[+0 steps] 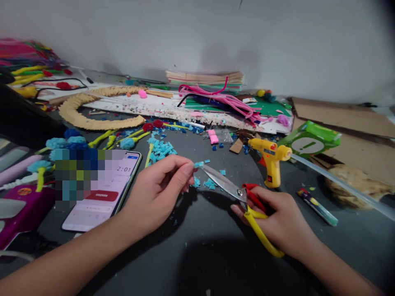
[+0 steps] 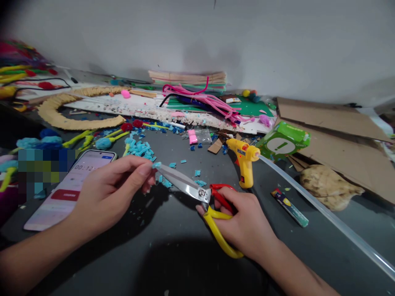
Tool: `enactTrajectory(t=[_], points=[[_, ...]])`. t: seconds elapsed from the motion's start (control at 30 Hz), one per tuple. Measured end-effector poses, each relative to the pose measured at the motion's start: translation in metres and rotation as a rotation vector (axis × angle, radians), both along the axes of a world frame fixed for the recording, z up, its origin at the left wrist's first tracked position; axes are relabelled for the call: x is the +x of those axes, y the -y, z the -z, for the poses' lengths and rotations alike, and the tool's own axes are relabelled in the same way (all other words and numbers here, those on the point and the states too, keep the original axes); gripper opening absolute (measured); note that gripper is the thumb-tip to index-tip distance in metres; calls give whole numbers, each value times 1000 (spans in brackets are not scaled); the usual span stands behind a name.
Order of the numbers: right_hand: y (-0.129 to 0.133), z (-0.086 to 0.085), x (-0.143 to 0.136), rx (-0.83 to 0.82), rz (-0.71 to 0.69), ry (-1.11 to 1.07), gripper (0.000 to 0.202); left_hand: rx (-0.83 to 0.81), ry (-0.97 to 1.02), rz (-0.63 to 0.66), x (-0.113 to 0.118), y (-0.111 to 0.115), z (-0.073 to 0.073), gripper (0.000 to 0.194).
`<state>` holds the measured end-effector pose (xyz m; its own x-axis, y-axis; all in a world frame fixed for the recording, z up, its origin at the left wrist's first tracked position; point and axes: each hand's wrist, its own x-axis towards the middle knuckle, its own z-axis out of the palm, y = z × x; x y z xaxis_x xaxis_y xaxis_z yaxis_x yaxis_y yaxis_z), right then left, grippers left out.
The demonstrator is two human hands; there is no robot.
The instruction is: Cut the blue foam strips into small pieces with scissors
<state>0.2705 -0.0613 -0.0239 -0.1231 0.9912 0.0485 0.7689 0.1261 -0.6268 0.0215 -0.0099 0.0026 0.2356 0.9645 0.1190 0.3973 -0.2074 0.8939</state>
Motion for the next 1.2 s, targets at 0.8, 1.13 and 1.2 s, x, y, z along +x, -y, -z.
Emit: enactTrajectory(t=[0.8, 1.13, 1.2], points=[[-5, -2, 14, 256, -223, 486, 20, 100, -74, 58, -1, 2, 3, 19], [-7, 6, 16, 209, -238, 322, 17, 61, -42, 48, -1, -1, 3, 21], [-7, 7, 17, 160, -218, 284, 18, 66, -67, 54, -3, -3, 2, 21]])
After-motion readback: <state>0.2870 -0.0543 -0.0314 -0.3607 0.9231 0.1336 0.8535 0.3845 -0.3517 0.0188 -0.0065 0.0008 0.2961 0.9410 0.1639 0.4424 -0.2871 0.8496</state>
